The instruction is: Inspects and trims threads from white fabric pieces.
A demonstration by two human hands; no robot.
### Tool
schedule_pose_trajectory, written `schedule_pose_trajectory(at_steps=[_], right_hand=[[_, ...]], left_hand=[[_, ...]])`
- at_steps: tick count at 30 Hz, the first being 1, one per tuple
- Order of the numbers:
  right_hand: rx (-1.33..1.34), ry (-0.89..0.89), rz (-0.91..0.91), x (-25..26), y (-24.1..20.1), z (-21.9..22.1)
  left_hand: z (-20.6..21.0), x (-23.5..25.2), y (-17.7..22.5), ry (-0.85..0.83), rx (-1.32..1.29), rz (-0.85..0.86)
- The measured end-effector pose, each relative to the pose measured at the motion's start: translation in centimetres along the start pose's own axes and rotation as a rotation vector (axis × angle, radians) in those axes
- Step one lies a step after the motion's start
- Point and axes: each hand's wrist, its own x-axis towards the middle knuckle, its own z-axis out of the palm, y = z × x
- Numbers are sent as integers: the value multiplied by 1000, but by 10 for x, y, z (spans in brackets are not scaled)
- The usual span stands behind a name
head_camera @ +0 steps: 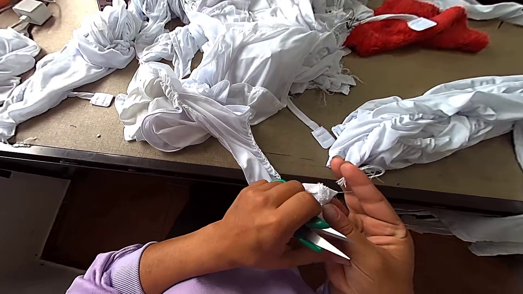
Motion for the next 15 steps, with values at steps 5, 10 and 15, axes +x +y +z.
schedule_pose_trajectory(at_steps=[5, 10, 15], right_hand=[[-57, 45, -81, -1, -1, 2], [-50, -2, -61, -1, -2, -3], [-85, -114, -80, 3, -4, -16]], left_hand=[[1, 1, -2, 50, 24, -4], [-5, 2, -1, 50, -16, 28], [-16, 5, -5, -10, -379, -208]])
